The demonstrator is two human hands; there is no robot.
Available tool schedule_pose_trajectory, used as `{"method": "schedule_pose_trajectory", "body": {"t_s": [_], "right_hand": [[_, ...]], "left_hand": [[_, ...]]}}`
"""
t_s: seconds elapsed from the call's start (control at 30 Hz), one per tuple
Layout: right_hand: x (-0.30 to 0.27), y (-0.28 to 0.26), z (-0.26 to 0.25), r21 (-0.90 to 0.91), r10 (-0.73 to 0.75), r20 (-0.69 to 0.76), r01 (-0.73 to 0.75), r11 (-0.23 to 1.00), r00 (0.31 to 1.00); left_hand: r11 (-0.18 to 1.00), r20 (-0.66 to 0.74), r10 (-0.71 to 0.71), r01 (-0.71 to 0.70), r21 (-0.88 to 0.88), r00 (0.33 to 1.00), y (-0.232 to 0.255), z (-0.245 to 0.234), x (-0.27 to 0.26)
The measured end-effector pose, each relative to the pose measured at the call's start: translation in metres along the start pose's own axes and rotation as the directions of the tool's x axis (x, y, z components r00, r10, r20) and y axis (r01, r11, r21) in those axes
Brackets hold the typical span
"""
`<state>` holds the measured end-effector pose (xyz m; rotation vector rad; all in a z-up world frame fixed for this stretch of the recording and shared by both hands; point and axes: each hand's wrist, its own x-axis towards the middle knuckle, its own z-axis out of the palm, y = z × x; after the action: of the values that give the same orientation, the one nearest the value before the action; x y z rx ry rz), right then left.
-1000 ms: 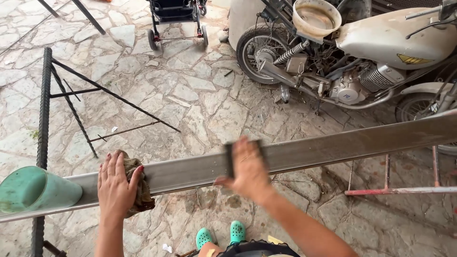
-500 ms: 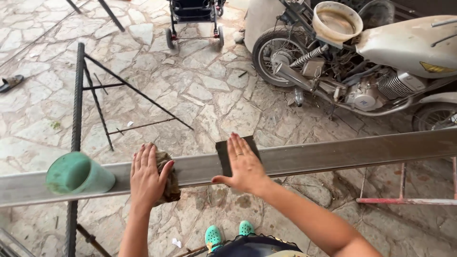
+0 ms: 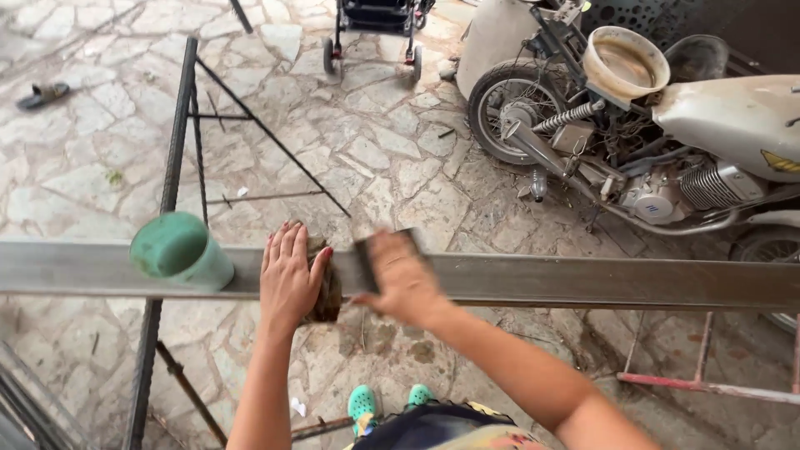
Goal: The person is sanding a long metal beam using a piece of sandpaper and wiping it with a cloth to prepare the surface.
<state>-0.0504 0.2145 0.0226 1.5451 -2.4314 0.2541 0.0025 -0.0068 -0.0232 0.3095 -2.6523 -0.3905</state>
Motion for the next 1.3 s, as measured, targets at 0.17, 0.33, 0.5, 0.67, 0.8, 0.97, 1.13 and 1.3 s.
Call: {"method": "schedule_pose_trajectory", "body": {"t_s": [0.17,0.33,0.5,0.67,0.8,0.97,1.13,1.3], "right_hand": [[-0.107,0.047,-0.036,-0.016,0.336,-0.008,-0.337,0.942,0.942],[-0.171,0.136,-0.019,-0.316,0.656,-0.185,-0.677,0.665,0.731],[-0.084,0.029,-0.013,-0.001,0.713,-0.068,-0.715,0.7,0.698],[-0.081,0.017,-0.109,-0.121,0.818,0.446,-0.88,0.459,0.365],[-0.129,0.097,-0.088,-0.289,0.949,0.139,-0.905,0.314,0.285],[0.001,0.01,-0.088,-0.032,0.877,0.172,-0.888,0.46,0.448],[-0.057,0.008,-0.072,0.04,0.85,0.292,-0.894,0.446,0.438],[-0.082,0.104,-0.098,-0.242,0.994,0.05,-0.964,0.11,0.1]], "left_hand": [[1.0,-0.02,0.0,0.0,-0.008,1.0,-0.004,0.001,0.0],[0.999,0.018,0.024,-0.025,0.027,1.0,0.004,-0.007,0.001],[0.994,0.021,0.102,-0.103,0.021,0.995,0.007,-0.013,0.0],[0.984,0.246,0.17,-0.153,-0.086,0.954,0.002,-0.034,0.004],[0.98,0.489,0.18,-0.111,-0.167,0.854,-0.006,-0.068,0.011],[0.962,0.372,0.268,-0.27,-0.047,0.889,-0.03,-0.044,0.01],[0.97,0.327,0.241,-0.241,-0.039,0.914,-0.023,-0.044,0.007],[0.993,0.249,0.112,-0.119,0.013,0.962,-0.004,-0.033,0.008]]}}
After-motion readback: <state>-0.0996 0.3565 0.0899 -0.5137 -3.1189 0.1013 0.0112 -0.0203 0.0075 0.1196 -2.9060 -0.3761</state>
